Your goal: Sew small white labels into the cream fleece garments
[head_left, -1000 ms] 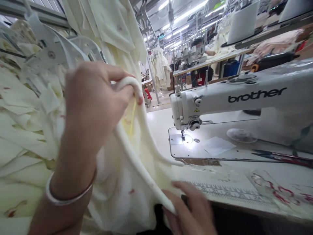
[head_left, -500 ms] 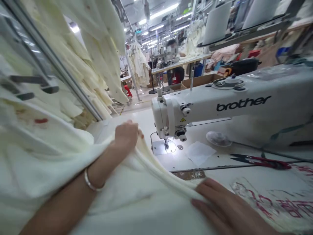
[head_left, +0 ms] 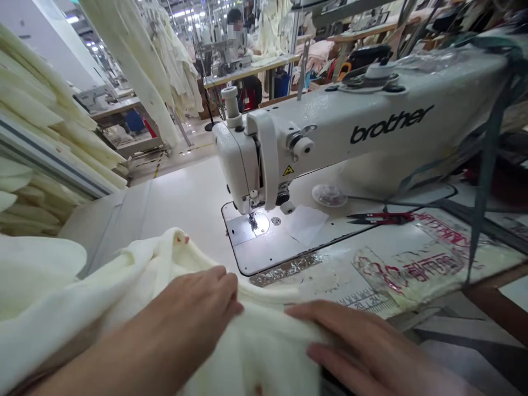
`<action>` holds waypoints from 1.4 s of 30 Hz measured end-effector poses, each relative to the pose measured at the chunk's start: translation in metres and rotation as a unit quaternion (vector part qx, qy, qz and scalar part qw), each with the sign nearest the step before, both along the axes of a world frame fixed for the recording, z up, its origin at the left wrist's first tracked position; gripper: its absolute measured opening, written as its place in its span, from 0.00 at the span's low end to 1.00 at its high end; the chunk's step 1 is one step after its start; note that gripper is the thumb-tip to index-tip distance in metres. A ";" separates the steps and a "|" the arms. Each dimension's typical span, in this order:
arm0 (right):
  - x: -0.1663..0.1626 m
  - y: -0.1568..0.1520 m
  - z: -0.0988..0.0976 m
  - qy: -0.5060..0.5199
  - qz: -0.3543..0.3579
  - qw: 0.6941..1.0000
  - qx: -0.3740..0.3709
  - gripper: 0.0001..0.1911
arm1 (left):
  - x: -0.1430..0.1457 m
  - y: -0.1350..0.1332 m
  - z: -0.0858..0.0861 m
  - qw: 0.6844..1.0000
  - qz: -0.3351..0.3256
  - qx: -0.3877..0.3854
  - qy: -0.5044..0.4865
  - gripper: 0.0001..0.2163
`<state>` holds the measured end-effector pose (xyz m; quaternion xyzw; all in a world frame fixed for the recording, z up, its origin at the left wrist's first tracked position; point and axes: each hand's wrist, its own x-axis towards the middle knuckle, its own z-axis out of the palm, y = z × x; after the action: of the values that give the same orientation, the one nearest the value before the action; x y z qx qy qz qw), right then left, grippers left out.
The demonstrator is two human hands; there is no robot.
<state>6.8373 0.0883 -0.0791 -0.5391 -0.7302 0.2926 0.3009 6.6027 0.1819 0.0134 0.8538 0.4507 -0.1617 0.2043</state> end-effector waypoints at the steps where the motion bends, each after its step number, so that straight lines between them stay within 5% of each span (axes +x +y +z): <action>1: -0.002 0.009 0.001 0.000 0.014 0.999 -0.045 0.12 | -0.003 0.004 -0.007 0.999 -0.004 0.028 0.024 0.08; 4: -0.009 0.030 0.013 0.019 0.028 0.992 -0.126 0.10 | -0.012 0.011 -0.018 0.995 -0.038 0.064 0.063 0.08; 8: -0.019 0.045 0.030 0.053 0.031 0.991 -0.117 0.07 | -0.025 0.012 -0.012 0.995 -0.043 0.065 0.069 0.09; 15: -0.041 0.070 0.009 -0.090 0.033 0.991 -0.094 0.09 | -0.008 0.006 -0.030 0.979 -0.088 0.185 0.013 0.07; 23: -0.038 0.079 0.015 -0.053 0.053 0.992 -0.105 0.11 | 0.019 0.001 -0.055 0.978 -0.122 0.142 -0.095 0.02; 29: -0.028 0.089 0.033 0.022 0.070 0.975 -0.212 0.06 | 0.013 0.002 -0.039 0.993 -0.041 0.035 -0.110 0.01; 34: -0.026 0.095 0.034 0.081 0.106 0.945 -0.298 0.04 | 0.010 0.008 -0.024 0.985 0.041 -0.061 -0.154 0.11; 42: 0.010 0.105 0.043 0.080 0.055 0.949 -0.299 0.05 | 0.052 0.018 -0.031 0.983 0.038 -0.008 -0.181 0.09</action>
<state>6.8477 0.1934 -0.0356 -0.5385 -0.6109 0.5559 0.1668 6.6545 0.2003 -0.0179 0.8494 0.4372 -0.0006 0.2955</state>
